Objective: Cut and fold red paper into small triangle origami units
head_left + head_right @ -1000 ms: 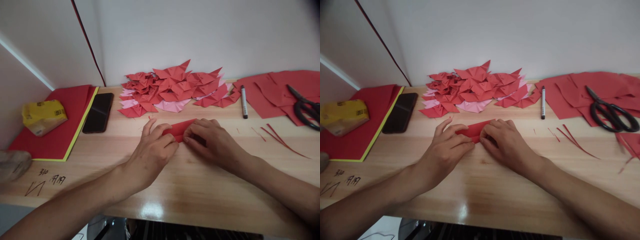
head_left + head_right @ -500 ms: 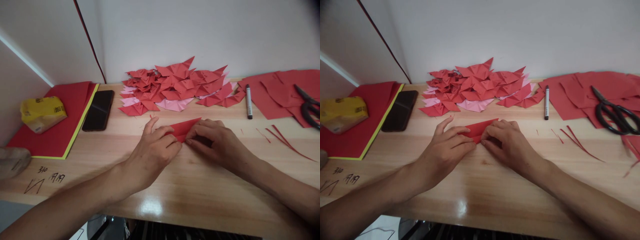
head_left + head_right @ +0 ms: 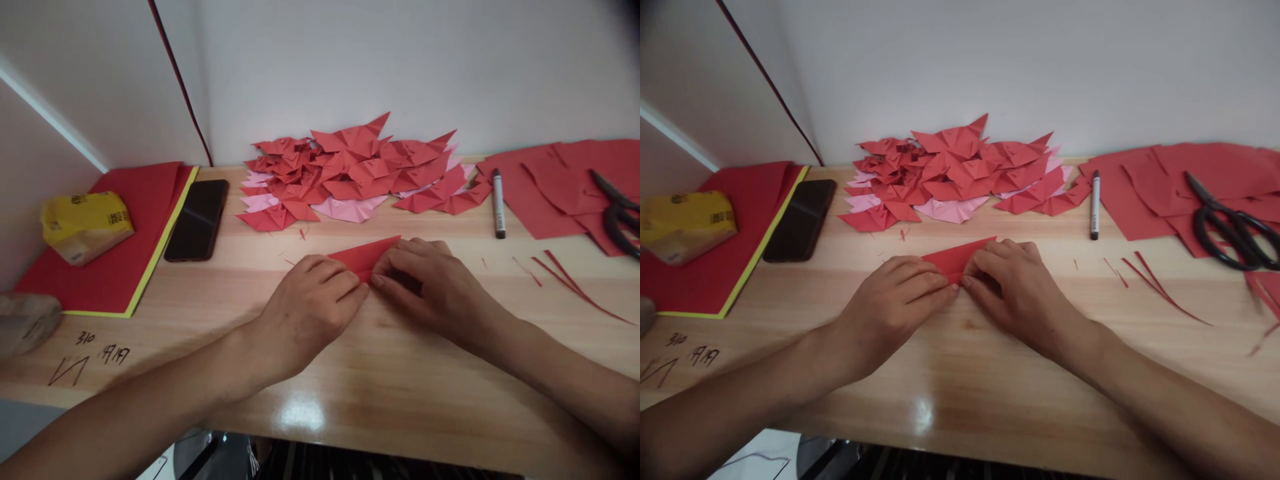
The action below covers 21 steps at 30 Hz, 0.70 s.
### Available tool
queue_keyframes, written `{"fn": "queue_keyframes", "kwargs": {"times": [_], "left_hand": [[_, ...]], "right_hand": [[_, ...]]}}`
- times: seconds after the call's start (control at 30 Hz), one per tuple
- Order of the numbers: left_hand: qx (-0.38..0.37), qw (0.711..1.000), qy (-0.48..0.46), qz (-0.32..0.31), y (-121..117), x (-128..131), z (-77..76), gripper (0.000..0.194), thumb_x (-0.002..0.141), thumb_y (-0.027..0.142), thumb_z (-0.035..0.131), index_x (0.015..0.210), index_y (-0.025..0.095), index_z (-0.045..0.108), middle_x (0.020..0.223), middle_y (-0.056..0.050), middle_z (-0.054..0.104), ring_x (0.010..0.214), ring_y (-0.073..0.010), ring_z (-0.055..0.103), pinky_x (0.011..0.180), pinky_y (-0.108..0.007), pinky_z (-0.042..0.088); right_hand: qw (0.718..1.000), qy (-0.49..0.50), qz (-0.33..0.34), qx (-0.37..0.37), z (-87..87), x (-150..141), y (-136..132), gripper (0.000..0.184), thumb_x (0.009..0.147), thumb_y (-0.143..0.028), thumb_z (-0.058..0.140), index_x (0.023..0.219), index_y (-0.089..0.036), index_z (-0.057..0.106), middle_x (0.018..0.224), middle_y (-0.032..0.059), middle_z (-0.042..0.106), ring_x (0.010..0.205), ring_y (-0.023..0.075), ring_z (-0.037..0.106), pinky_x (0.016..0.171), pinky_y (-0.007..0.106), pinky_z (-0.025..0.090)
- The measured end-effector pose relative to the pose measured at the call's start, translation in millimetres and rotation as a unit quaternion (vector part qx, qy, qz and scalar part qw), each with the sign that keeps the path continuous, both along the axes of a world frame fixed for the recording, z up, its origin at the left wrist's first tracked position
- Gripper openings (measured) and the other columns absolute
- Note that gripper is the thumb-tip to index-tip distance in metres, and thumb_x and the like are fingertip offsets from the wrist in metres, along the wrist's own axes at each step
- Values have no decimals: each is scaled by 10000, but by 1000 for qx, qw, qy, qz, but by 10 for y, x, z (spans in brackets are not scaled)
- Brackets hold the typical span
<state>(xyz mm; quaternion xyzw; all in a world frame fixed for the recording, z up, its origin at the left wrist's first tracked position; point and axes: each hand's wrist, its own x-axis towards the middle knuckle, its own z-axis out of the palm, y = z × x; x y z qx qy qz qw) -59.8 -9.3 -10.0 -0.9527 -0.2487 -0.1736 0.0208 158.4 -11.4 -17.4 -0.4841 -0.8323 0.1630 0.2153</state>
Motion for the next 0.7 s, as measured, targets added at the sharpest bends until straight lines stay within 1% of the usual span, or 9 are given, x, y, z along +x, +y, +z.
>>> {"fn": "queue_keyframes", "kwargs": {"times": [0.1, 0.27, 0.47, 0.7], "left_hand": [[-17, 1000, 7, 2, 4, 5, -1, 194, 942, 142, 503, 1064, 135, 653, 1020, -41, 694, 988, -174, 601, 861, -325, 475], [-24, 1000, 17, 9, 4, 25, 9, 210, 957, 147, 470, 1048, 140, 659, 1020, -44, 686, 983, -174, 596, 837, -323, 481], [-39, 999, 14, 14, 3, 29, 9, 201, 950, 151, 487, 1046, 136, 663, 1031, -41, 682, 988, -186, 589, 838, -326, 483], [-43, 998, 37, 12, 6, 30, 22, 229, 961, 132, 446, 1044, 138, 659, 1056, -55, 674, 1006, -188, 583, 841, -327, 479]], "right_hand": [[1000, -22, -5, -2, -3, -14, 1, 175, 926, -269, 501, 779, -209, 573, 771, 36, 602, 754, 207, 524, 733, 372, 342], [999, -50, -15, 8, -4, -38, -11, 176, 928, -263, 493, 779, -206, 567, 783, 45, 604, 775, 216, 531, 728, 376, 335], [999, -48, -23, 1, 8, -51, -17, 159, 910, -247, 515, 762, -208, 559, 773, 35, 596, 775, 215, 535, 730, 375, 332], [998, -57, -28, 6, 14, -68, -6, 162, 903, -247, 516, 752, -207, 558, 769, 37, 597, 769, 220, 542, 727, 379, 333]]}}
